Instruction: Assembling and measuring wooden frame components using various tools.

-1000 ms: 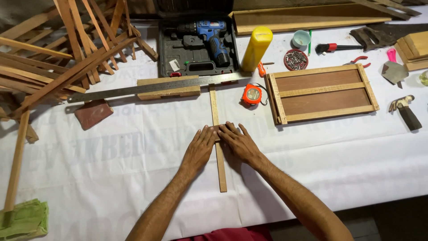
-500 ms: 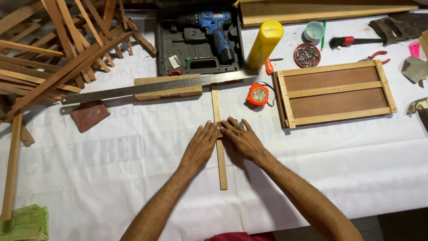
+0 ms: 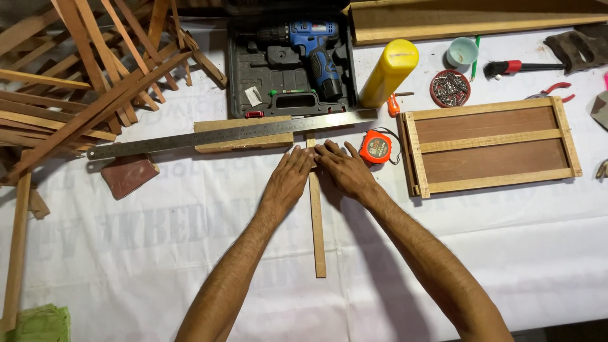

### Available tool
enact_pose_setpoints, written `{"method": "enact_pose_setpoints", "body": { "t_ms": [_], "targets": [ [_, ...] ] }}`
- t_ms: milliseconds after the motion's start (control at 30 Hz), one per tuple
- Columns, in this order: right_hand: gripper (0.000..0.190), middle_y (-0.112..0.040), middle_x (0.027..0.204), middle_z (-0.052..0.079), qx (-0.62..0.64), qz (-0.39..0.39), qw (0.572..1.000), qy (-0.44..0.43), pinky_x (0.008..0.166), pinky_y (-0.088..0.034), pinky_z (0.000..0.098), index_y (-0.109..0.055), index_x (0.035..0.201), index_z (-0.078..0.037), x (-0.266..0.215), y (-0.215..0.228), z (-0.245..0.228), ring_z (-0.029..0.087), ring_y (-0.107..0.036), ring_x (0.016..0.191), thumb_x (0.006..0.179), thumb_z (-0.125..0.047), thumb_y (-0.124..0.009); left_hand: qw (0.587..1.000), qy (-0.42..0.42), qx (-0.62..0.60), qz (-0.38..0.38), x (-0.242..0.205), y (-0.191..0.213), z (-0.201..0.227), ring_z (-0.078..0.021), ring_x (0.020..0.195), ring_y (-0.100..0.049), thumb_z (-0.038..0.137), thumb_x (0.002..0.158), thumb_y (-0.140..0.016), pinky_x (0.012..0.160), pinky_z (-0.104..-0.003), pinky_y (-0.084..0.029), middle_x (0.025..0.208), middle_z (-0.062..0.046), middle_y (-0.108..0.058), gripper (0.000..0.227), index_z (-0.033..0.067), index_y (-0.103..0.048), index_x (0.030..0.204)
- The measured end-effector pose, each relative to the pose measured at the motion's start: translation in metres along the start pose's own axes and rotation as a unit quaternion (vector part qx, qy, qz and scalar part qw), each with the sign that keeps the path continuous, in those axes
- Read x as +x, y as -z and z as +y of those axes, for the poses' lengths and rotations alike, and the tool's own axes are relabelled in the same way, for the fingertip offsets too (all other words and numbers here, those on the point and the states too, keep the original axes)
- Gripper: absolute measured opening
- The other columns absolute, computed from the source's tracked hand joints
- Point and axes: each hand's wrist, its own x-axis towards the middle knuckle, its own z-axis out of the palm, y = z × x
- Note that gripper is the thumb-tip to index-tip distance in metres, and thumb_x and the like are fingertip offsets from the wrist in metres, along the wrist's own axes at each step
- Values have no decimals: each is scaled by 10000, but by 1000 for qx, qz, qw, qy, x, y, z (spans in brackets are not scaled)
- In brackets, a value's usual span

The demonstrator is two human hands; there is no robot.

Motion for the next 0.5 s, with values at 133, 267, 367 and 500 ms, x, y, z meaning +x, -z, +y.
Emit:
{"method": "enact_pose_setpoints", "body": {
  "t_ms": [133, 267, 367, 500],
  "targets": [
    [420, -431, 1592, 17, -21, -3, 1000, 9, 1217, -221, 598, -533, 1424, -154, -17, -3, -10, 242, -326, 1499, 1026, -288, -526, 999, 9, -35, 11, -23, -3, 14, -328, 1523, -268, -87, 946, -449, 1259, -463, -206, 1627, -167, -333, 603, 5, -358, 1535],
    [438, -438, 1596, 17, -58, 0, 998, 40, 1231, -228, 577, -512, 1459, -167, -46, -20, -24, 221, -325, 1511, 1029, -245, -487, 998, 16, -66, 11, -61, -3, 36, -310, 1518, -274, -156, 899, -397, 1268, -446, -201, 1626, -158, -335, 668, 14, -355, 1544],
    [451, -433, 1592, 35, -49, -2, 997, 52, 1231, -227, 568, -491, 1479, -152, -74, -20, -44, 226, -319, 1507, 1035, -230, -471, 997, 7, -77, 25, -90, -6, 53, -312, 1511, -272, -180, 878, -381, 1258, -445, -199, 1625, -164, -334, 689, 6, -354, 1541],
    [465, -405, 1608, 74, -11, -18, 999, 45, 1234, -233, 540, -465, 1494, -116, -112, -18, -73, 245, -301, 1517, 1037, -202, -458, 996, -2, -94, -9, -123, 12, 76, -302, 1522, -250, -179, 860, -380, 1260, -445, -184, 1633, -159, -312, 702, 4, -336, 1536]
  ]
}}
